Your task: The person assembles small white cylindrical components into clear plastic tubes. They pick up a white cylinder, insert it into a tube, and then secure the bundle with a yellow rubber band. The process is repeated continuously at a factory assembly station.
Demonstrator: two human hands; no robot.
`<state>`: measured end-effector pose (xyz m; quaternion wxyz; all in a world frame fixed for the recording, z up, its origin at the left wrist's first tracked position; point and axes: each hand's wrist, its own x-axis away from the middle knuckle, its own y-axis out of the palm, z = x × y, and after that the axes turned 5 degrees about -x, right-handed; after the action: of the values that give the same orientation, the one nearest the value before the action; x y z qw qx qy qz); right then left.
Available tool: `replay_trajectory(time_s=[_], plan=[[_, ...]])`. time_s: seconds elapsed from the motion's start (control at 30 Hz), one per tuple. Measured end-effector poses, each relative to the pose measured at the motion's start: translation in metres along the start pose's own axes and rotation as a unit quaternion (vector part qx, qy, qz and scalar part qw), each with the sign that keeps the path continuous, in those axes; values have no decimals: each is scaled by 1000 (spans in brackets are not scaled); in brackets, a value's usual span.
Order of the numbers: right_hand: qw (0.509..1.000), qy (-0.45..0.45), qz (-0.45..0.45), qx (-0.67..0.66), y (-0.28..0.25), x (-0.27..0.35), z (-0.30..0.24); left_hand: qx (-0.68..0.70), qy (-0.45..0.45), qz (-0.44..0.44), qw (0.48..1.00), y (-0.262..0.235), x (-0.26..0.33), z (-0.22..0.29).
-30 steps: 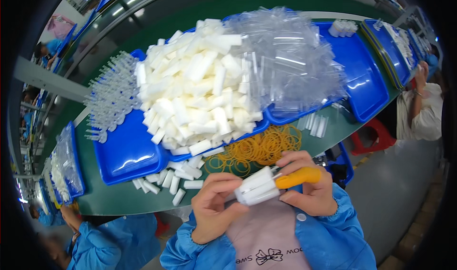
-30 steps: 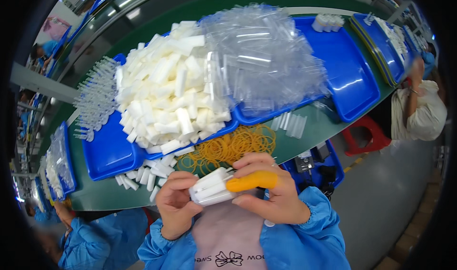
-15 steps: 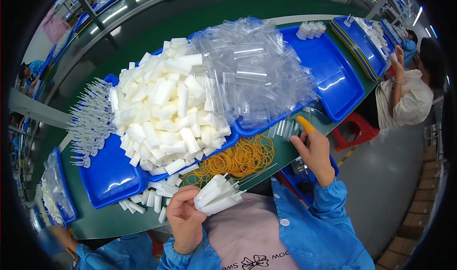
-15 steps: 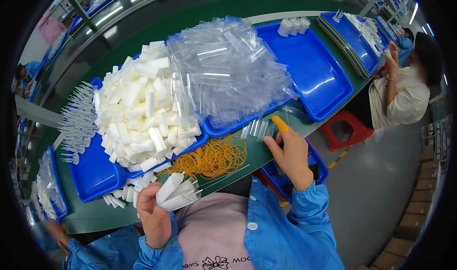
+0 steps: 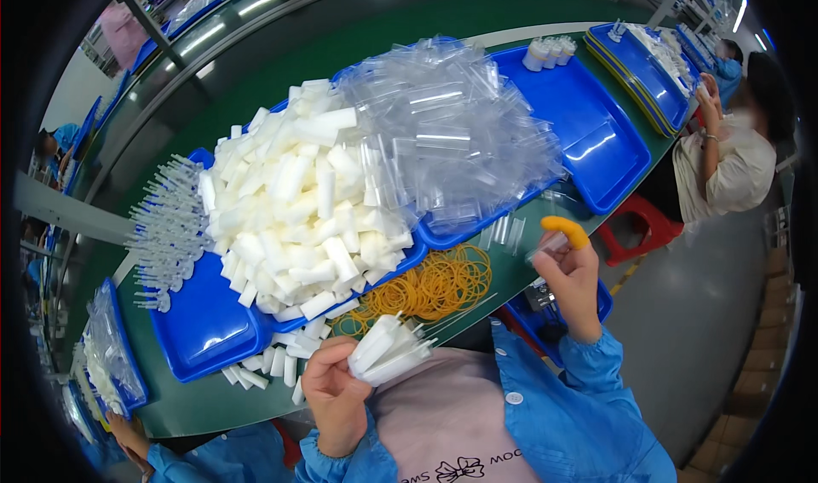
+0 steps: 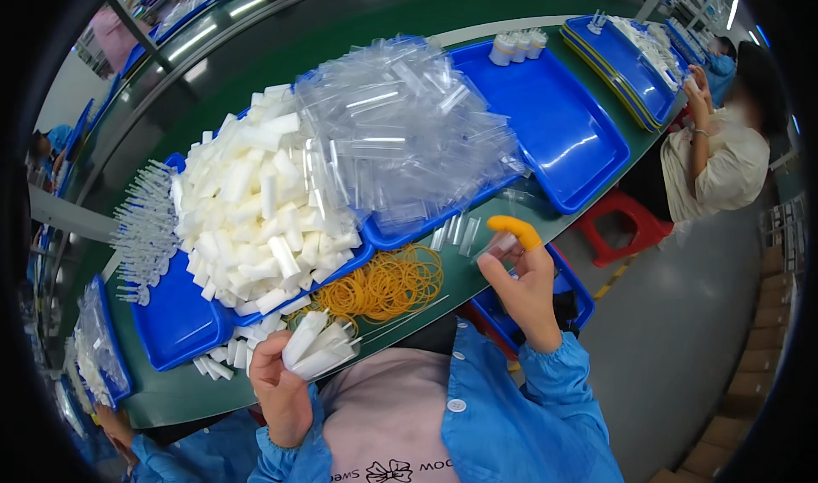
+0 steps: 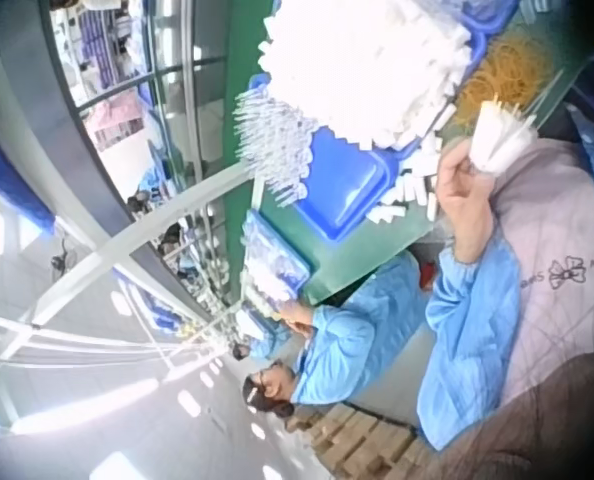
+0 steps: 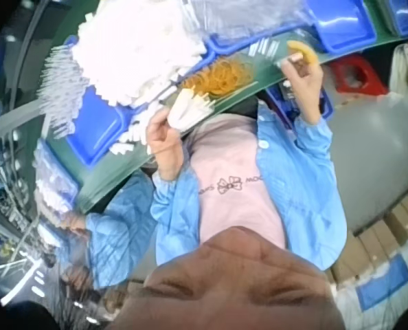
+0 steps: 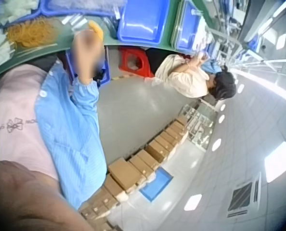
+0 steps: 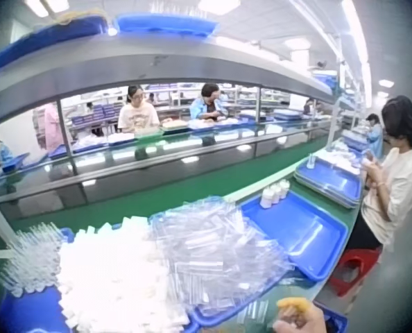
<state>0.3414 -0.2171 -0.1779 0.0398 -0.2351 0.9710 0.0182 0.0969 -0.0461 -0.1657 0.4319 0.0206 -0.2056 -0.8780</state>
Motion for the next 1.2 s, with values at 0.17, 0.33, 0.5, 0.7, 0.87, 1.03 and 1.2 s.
replay_trajectory(time_s=[0.17,0.33,0.5,0.7,0.87,1.03,1.2], plan=[[968,45,-64,-238,42,19,-34,-66,53,-61,995,10,-2,4],[948,39,-114,-296,66,24,-37,-196,154,-101,963,10,1,8],[945,64,-147,-285,65,26,-34,-227,182,-103,951,10,1,9],[944,51,-170,-278,67,33,-33,-280,191,-99,936,17,2,16],[949,11,-183,-256,70,31,-39,-412,174,-170,878,23,4,32],[947,7,-190,-257,70,30,-38,-406,172,-207,873,21,1,31],[940,50,-230,-247,66,26,-40,-387,196,-241,868,15,-4,24]])
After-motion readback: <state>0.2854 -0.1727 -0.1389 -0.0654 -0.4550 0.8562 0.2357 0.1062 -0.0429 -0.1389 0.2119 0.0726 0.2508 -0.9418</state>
